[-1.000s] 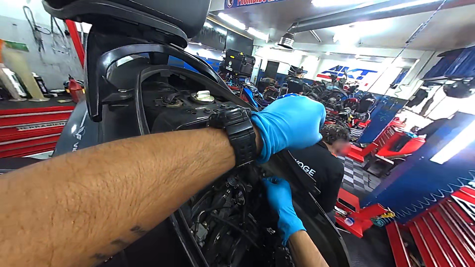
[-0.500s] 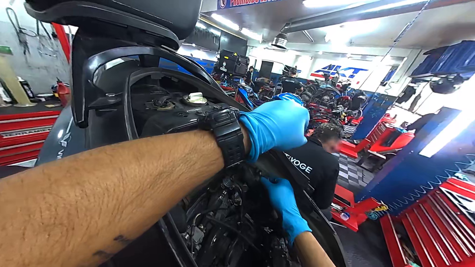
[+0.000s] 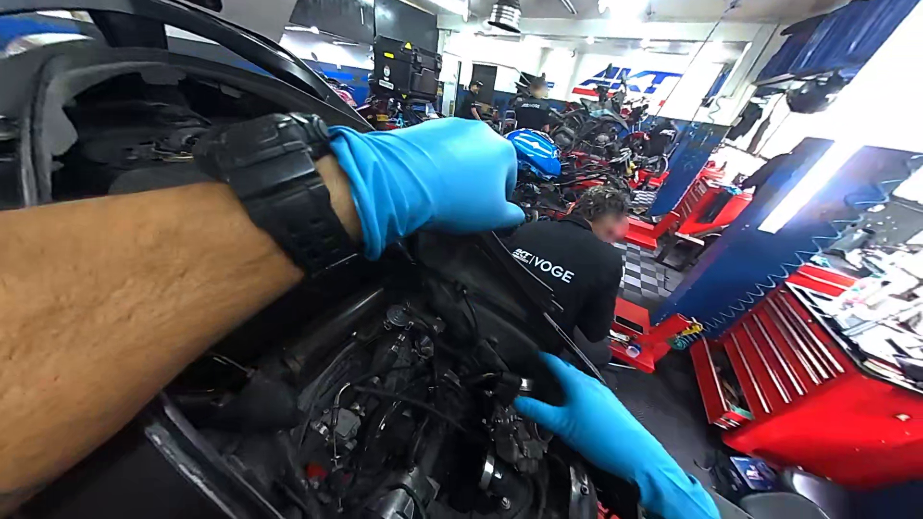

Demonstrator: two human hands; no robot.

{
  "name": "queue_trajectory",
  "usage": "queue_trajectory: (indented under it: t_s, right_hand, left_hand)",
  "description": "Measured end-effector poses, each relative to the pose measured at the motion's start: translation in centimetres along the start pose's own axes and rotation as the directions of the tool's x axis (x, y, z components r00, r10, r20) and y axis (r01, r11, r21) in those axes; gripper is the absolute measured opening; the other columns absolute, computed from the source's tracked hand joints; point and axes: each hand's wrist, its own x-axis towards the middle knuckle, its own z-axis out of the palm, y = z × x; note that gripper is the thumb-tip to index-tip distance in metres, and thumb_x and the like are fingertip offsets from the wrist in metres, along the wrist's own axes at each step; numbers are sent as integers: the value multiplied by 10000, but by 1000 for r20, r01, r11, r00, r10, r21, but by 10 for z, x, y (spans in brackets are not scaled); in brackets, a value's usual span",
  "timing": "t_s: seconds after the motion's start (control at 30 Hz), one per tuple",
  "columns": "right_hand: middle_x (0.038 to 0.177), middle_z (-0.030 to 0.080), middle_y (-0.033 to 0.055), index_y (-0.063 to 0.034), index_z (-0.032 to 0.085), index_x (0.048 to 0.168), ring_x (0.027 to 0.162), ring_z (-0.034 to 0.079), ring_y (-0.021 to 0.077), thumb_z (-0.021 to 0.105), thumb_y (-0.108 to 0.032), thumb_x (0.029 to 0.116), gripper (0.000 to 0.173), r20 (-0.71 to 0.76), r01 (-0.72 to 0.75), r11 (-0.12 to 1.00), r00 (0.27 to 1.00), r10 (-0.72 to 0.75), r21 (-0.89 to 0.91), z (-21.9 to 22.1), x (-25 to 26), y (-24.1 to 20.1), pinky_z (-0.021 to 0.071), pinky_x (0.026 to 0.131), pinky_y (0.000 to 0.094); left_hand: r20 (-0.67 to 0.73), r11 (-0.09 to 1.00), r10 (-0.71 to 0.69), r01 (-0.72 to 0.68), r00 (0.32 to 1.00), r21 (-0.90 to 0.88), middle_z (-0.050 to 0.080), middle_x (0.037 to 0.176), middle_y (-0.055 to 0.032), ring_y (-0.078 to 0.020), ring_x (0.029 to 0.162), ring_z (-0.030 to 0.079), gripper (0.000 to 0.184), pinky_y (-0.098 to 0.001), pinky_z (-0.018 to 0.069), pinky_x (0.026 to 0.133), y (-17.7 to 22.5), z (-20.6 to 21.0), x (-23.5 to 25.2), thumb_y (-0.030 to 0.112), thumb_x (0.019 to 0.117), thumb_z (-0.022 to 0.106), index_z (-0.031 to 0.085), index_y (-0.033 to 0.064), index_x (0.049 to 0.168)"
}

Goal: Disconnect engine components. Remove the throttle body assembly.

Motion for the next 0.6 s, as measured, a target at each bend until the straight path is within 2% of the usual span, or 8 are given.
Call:
queue_trajectory:
  t_s: [0.13,0.27,0.33,0.4,0.5,0.53,0.57,0.6]
  right_hand:
    - [1474,555,113,-209,498,1519,1330,556,267,718,-721,799,910,189,62,994,981,-43,-95,12,31,1,448,1111,519]
    - [1325,644,110,-190,571,1424,1222,616,268,745,-686,800,815,341,74,991,940,-32,-111,17,52,-2,483,1041,542]
    - [1213,668,105,-166,625,1318,1126,638,260,760,-652,802,722,362,86,990,931,-42,-108,17,62,-4,503,971,531]
    - [1127,666,84,-165,665,1207,1047,643,242,780,-612,780,628,341,84,993,939,-51,-83,19,67,-3,519,907,512]
    - [1099,661,61,-188,700,1138,1014,642,223,811,-610,723,602,234,65,994,971,-43,-86,20,54,-5,537,876,486]
    - [1112,650,62,-190,707,1137,1023,634,227,814,-613,715,607,183,71,992,982,-52,-101,18,44,-7,537,881,480]
    - [1112,641,59,-197,709,1127,1024,630,223,813,-620,706,606,126,87,989,989,-72,-120,16,33,-8,541,879,469]
    - [1113,635,56,-206,710,1127,1032,626,220,814,-624,700,606,69,102,987,993,-94,-127,13,22,-9,543,879,460]
  left_hand:
    - [43,999,-48,49,998,-9,696,842,-27,-217,812,672,373,-510,509,686,4,2,-1,499,1018,551,769,197,994]
    - [44,999,-35,35,998,-14,682,826,-28,-215,803,663,376,-499,504,681,0,5,0,493,1017,551,758,186,950]
    - [49,1000,-19,19,999,-1,665,821,-41,-226,802,653,378,-500,495,680,-2,4,0,469,1021,552,737,159,910]
    - [51,1000,-17,17,999,8,655,807,-48,-231,791,644,368,-496,484,671,0,3,0,448,1015,561,730,145,891]
    - [49,999,41,-40,998,-11,681,863,-67,-247,839,658,340,-506,496,710,0,1,0,423,1019,565,756,146,973]
    - [-15,991,133,-133,991,-20,669,809,-49,-224,768,648,354,-486,494,656,-10,9,4,453,1005,569,754,161,929]
    - [-126,965,260,-263,957,-7,632,703,23,-139,640,610,385,-417,477,549,-29,24,14,537,968,552,739,226,838]
    - [-174,939,334,-343,926,-24,588,653,61,-94,581,561,412,-383,439,501,-41,33,23,592,953,539,714,257,787]
